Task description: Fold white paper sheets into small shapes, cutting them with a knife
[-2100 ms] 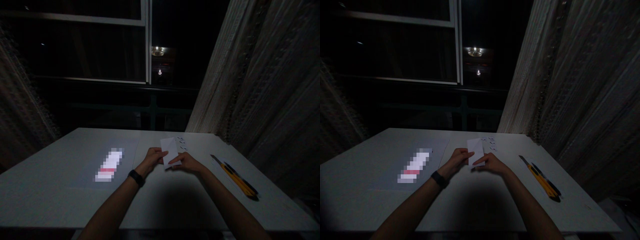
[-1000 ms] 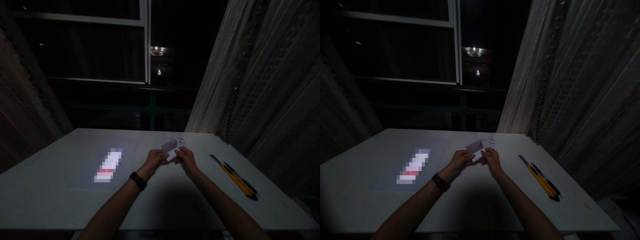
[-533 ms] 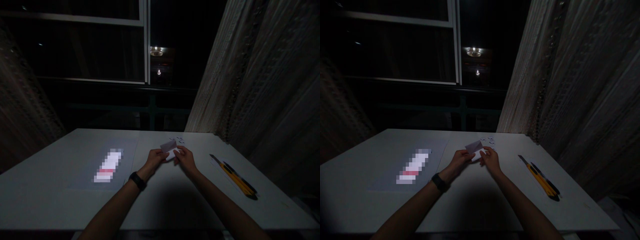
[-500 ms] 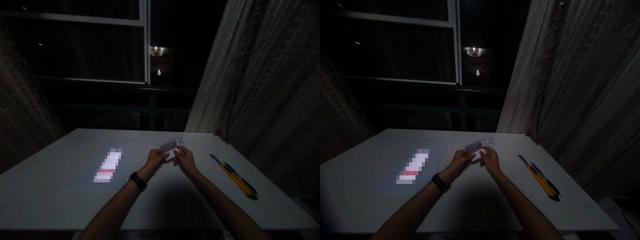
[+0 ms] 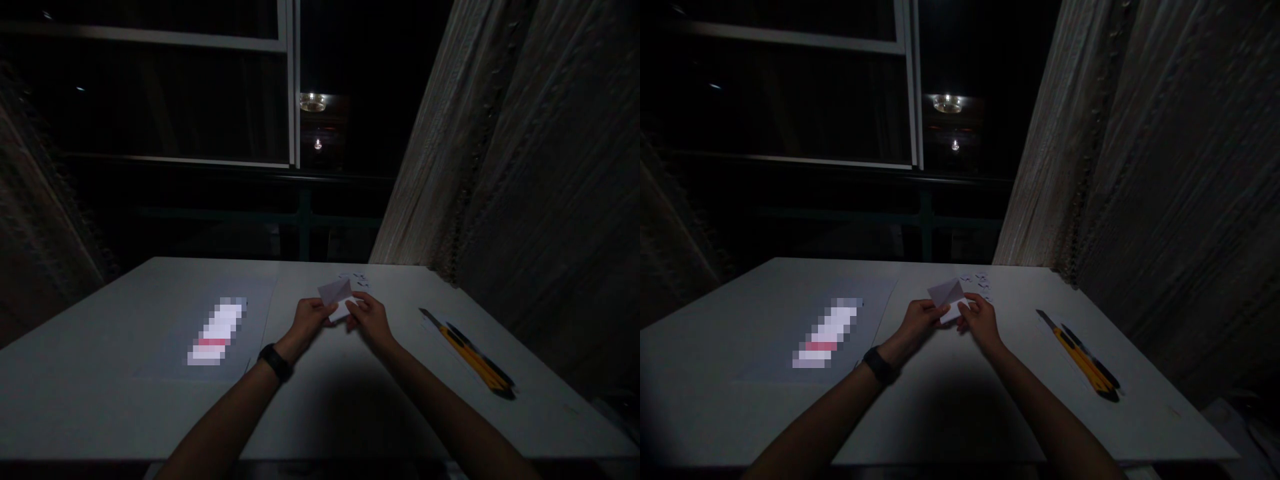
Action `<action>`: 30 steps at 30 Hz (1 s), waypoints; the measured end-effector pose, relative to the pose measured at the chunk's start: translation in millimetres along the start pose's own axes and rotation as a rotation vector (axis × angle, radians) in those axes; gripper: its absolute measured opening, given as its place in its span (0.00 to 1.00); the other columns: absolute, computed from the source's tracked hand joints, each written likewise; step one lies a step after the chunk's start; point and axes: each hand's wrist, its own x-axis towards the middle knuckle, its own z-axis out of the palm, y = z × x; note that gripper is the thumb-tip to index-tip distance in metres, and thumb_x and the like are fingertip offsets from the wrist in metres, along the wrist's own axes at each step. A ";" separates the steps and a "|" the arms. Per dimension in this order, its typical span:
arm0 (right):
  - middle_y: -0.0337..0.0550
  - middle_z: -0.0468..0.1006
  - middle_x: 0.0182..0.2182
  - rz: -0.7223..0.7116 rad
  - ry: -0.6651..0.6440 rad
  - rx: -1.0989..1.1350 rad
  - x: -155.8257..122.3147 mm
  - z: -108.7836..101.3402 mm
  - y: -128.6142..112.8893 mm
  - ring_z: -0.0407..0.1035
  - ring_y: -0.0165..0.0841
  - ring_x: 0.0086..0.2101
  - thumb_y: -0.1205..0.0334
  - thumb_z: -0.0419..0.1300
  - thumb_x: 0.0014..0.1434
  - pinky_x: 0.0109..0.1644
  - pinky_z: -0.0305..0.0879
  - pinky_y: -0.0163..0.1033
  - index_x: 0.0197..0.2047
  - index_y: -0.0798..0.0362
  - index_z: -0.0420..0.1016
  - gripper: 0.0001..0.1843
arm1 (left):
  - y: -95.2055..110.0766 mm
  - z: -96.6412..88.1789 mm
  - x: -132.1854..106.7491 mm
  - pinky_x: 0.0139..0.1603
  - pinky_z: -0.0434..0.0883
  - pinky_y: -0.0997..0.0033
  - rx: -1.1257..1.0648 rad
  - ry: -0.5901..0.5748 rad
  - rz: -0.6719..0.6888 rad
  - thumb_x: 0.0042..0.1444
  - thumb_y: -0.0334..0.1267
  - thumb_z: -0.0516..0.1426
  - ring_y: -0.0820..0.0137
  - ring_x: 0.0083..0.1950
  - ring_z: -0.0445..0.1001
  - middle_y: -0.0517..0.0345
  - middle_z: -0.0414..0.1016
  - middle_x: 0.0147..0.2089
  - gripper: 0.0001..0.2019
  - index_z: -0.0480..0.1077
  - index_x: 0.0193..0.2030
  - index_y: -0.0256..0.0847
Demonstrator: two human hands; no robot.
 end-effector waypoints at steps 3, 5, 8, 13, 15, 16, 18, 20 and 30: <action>0.33 0.70 0.13 -0.004 0.016 -0.002 0.3 -0.1 0.8 0.65 0.31 0.13 0.49 0.62 0.45 0.16 0.63 0.35 0.40 0.56 0.65 0.24 | -0.6 0.0 1.0 0.25 0.68 0.74 0.008 -0.010 -0.017 0.35 0.43 0.67 0.72 0.24 0.70 0.51 0.73 0.23 0.18 0.74 0.26 0.27; 0.33 0.70 0.13 -0.007 0.031 0.003 0.6 -0.3 1.1 0.66 0.31 0.13 0.49 0.63 0.45 0.16 0.63 0.35 0.39 0.55 0.65 0.23 | -0.4 0.4 0.7 0.29 0.70 0.72 -0.011 -0.044 -0.045 0.35 0.42 0.67 0.70 0.27 0.72 0.50 0.75 0.26 0.19 0.75 0.30 0.27; 0.33 0.71 0.14 0.001 0.065 0.030 0.7 -0.5 0.8 0.66 0.31 0.14 0.50 0.63 0.44 0.17 0.64 0.35 0.39 0.55 0.65 0.23 | -0.6 1.2 -0.4 0.36 0.73 0.68 -0.092 -0.103 -0.076 0.35 0.40 0.68 0.66 0.33 0.75 0.46 0.77 0.34 0.22 0.74 0.37 0.28; 0.33 0.71 0.14 0.009 0.073 0.044 -1.3 1.6 -2.0 0.66 0.30 0.14 0.50 0.64 0.44 0.17 0.64 0.34 0.39 0.54 0.63 0.23 | -2.1 0.3 -1.2 0.37 0.74 0.66 -0.133 -0.063 -0.081 0.36 0.39 0.68 0.64 0.34 0.76 0.44 0.76 0.36 0.21 0.74 0.37 0.28; 0.33 0.71 0.14 0.006 0.067 0.046 -2.2 2.6 -2.5 0.66 0.30 0.14 0.50 0.63 0.45 0.17 0.64 0.33 0.38 0.54 0.63 0.23 | -1.9 -0.4 -1.2 0.35 0.74 0.67 -0.136 -0.040 -0.087 0.35 0.39 0.68 0.64 0.33 0.76 0.43 0.76 0.35 0.21 0.73 0.36 0.27; 0.33 0.71 0.14 0.006 0.062 0.049 -2.5 2.9 -2.4 0.66 0.30 0.14 0.50 0.63 0.45 0.17 0.64 0.33 0.38 0.54 0.63 0.22 | -1.6 -0.7 -1.2 0.35 0.74 0.67 -0.137 -0.033 -0.090 0.35 0.38 0.68 0.65 0.32 0.76 0.43 0.77 0.35 0.21 0.73 0.36 0.27; 0.33 0.71 0.15 0.006 0.053 0.067 -2.8 2.9 -1.6 0.66 0.30 0.14 0.50 0.63 0.45 0.17 0.64 0.34 0.38 0.53 0.63 0.22 | -0.9 -1.2 -1.2 0.35 0.74 0.68 -0.144 -0.028 -0.098 0.35 0.37 0.68 0.66 0.32 0.76 0.44 0.77 0.35 0.21 0.73 0.36 0.28; 0.33 0.72 0.15 0.010 0.041 0.085 -2.9 2.7 -0.5 0.66 0.30 0.14 0.51 0.63 0.46 0.17 0.64 0.34 0.38 0.53 0.63 0.21 | -0.3 -1.7 -1.2 0.35 0.74 0.67 -0.156 -0.031 -0.109 0.35 0.36 0.68 0.66 0.32 0.76 0.44 0.77 0.35 0.20 0.73 0.37 0.28; 0.32 0.71 0.14 0.031 0.032 0.110 -2.6 4.6 -1.1 0.66 0.30 0.14 0.54 0.63 0.45 0.17 0.64 0.34 0.41 0.56 0.65 0.22 | -2.0 -5.7 0.2 0.38 0.73 0.63 -0.166 -0.062 -0.121 0.35 0.35 0.68 0.62 0.35 0.76 0.42 0.76 0.37 0.22 0.73 0.39 0.28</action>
